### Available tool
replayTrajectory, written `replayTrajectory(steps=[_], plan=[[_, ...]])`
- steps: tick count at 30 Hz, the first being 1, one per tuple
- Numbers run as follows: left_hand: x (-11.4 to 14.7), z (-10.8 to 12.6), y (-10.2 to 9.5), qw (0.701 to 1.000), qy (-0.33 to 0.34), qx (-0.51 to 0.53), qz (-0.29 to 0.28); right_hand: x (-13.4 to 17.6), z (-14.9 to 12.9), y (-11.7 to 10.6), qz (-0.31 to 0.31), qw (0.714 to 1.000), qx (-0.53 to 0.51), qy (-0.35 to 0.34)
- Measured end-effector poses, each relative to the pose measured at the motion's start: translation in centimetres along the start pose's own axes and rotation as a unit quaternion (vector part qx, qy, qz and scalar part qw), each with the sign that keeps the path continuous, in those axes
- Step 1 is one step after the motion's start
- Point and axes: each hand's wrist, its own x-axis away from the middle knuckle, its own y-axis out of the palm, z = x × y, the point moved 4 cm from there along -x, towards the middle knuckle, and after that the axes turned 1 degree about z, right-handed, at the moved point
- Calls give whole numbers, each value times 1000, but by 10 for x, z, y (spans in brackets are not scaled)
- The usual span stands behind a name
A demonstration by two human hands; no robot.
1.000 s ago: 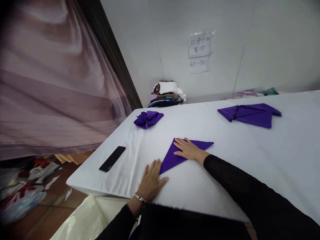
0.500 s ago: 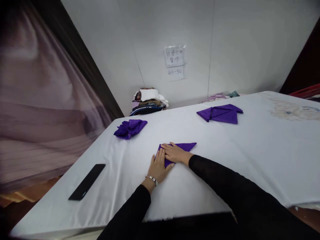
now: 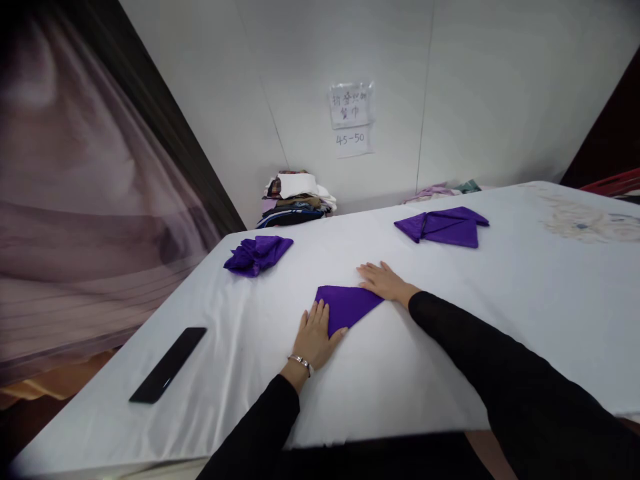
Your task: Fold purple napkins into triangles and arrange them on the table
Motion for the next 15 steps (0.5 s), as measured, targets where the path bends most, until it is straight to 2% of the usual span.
replayTrajectory(steps=[3, 5, 7, 8, 10, 11, 13, 15], plan=[[0, 0, 0, 1000, -4, 5, -5, 13, 35, -8, 10, 997, 24, 74], [0, 0, -1, 1000, -6, 9, -3, 20, 49, -15, 19, 989, 29, 140], [0, 1, -2, 1000, -5, 11, 2, 25, 46, -22, 44, 981, 31, 185], [0, 1, -2, 1000, -4, 11, 4, 26, 37, -24, 57, 981, 32, 183], [0, 1, -1, 1000, -2, 6, 3, 26, 3, -24, 68, 990, 32, 116], [0, 1, -1, 1000, -1, 3, 2, 25, -20, -21, 62, 996, 26, 56], [0, 1, 0, 1000, -1, 0, -1, 24, -67, -11, 36, 998, -1, -57], [0, 0, 1, 1000, 0, -3, -5, 23, -101, 2, -2, 992, -29, -122]])
